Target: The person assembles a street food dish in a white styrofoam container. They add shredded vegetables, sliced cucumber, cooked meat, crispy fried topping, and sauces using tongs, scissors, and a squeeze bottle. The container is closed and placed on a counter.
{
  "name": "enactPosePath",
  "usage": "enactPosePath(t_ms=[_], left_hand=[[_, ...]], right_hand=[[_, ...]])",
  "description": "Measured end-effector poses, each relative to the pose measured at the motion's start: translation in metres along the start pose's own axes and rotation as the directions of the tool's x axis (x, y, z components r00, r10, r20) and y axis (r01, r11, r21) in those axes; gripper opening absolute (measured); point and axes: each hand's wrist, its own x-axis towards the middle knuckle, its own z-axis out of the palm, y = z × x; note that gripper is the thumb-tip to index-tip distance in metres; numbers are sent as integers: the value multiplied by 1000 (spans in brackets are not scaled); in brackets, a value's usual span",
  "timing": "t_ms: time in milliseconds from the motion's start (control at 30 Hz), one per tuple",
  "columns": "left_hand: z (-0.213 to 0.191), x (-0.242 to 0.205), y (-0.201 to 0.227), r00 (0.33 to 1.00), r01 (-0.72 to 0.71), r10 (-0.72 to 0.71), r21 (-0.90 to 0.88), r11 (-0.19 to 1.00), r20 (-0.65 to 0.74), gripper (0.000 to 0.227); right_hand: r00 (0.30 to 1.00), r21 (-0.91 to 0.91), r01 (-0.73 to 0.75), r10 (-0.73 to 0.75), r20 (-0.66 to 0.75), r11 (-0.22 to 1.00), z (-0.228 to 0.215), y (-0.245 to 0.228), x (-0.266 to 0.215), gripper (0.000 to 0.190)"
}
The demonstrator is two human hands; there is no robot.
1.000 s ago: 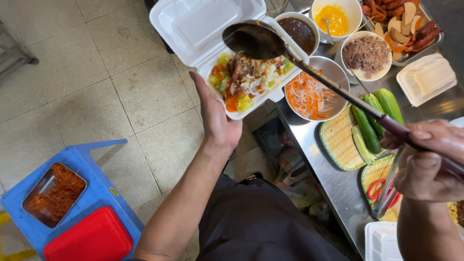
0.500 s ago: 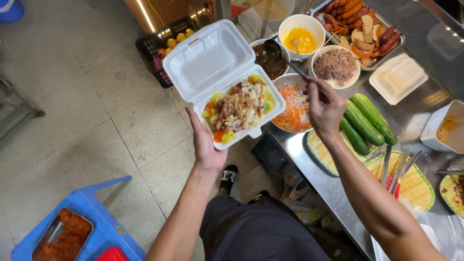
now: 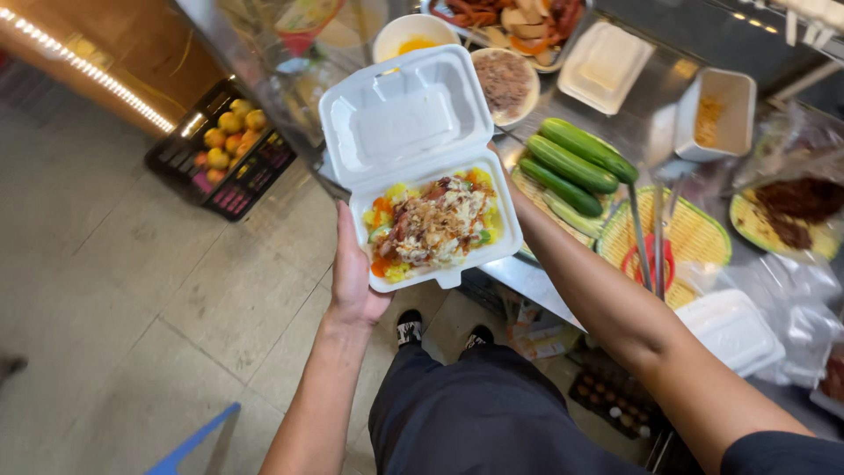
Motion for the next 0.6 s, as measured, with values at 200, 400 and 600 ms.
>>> enactPosePath(t_ms=[200, 400, 600], left_hand=[[20, 41, 1, 946, 249, -271, 138, 959, 177, 66], [36, 84, -42, 715, 551, -612, 267, 790, 337, 69], [52, 114, -101, 466, 709, -802, 384, 592, 375, 76]], right_hand=[[962, 250, -148, 198, -189, 957, -73, -26, -31, 40], [876, 711, -60, 378, -299, 700, -147, -88, -104, 39], [915, 139, -323, 347, -207, 936, -135, -165, -179, 54]])
